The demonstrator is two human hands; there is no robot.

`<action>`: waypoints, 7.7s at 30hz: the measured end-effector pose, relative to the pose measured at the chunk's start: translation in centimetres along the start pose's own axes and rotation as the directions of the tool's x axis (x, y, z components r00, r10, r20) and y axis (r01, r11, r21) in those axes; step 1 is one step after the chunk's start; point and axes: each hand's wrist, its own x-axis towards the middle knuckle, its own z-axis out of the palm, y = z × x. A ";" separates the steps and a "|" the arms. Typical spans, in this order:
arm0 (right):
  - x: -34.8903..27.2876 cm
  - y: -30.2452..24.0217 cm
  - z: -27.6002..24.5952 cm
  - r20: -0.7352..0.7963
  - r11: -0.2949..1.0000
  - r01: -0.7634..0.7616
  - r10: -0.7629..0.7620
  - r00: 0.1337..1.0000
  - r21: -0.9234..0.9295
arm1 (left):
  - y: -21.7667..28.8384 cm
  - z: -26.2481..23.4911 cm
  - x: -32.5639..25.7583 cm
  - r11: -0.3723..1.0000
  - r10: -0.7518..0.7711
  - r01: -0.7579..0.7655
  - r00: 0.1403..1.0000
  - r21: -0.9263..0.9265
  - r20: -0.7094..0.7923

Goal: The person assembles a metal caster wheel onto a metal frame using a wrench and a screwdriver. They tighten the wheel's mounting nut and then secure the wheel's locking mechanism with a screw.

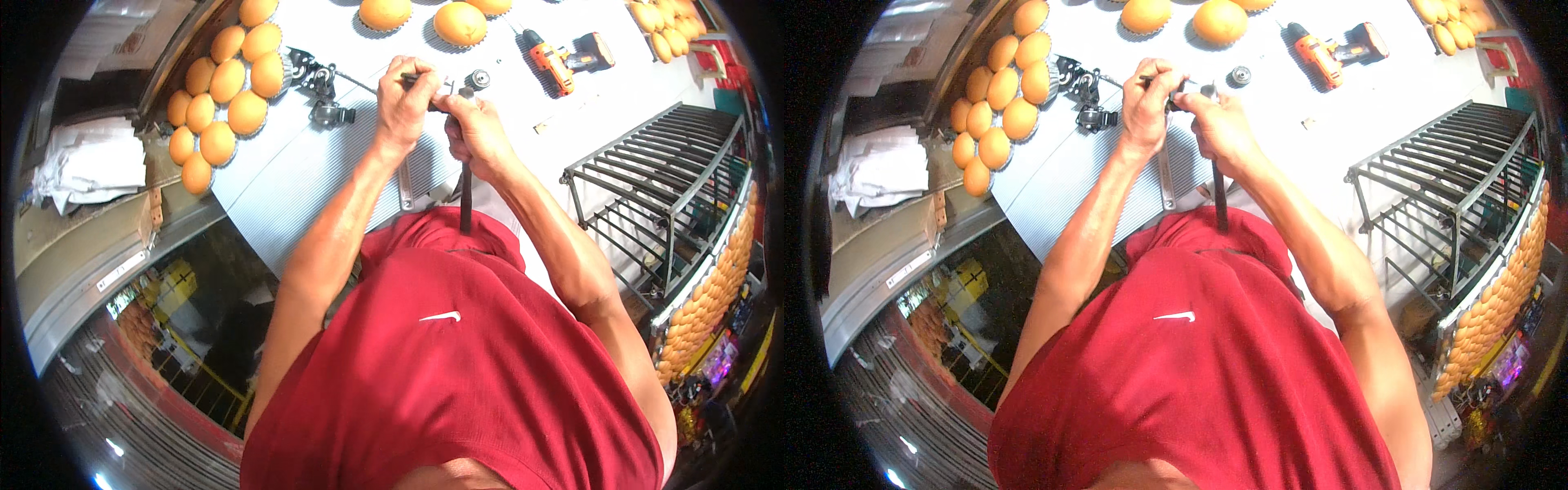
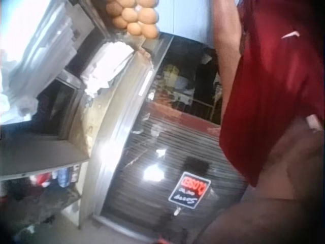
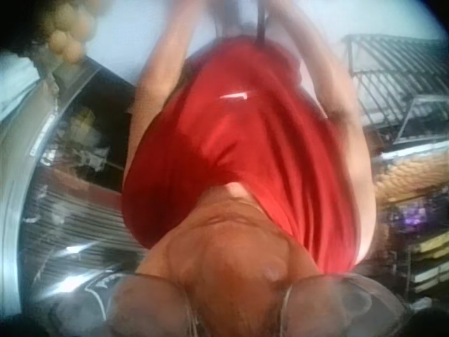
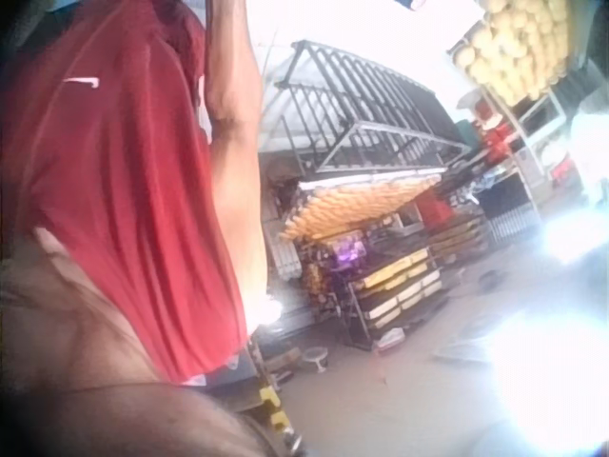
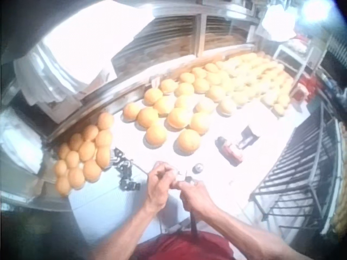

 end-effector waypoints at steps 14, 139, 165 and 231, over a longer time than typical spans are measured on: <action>-3.8 -0.7 -1.4 -0.093 0.988 0.110 -0.100 0.991 0.109 | 0.9 4.7 -1.3 0.724 0.640 -0.611 0.768 0.321 0.017; -6.3 -2.2 0.1 0.327 0.313 0.745 -0.752 0.573 -0.589 | 7.9 3.4 -3.3 0.899 -0.344 0.295 0.933 -0.324 -0.103; -3.1 -1.3 -1.9 0.442 0.020 0.832 -0.840 0.314 -0.554 | 6.4 -1.1 -1.1 0.784 -0.567 0.522 0.823 -0.336 -0.046; -5.5 -2.1 -1.6 0.129 0.975 -0.051 0.024 0.991 0.217 | 2.9 1.2 -5.9 0.971 0.177 -0.195 0.975 0.136 0.137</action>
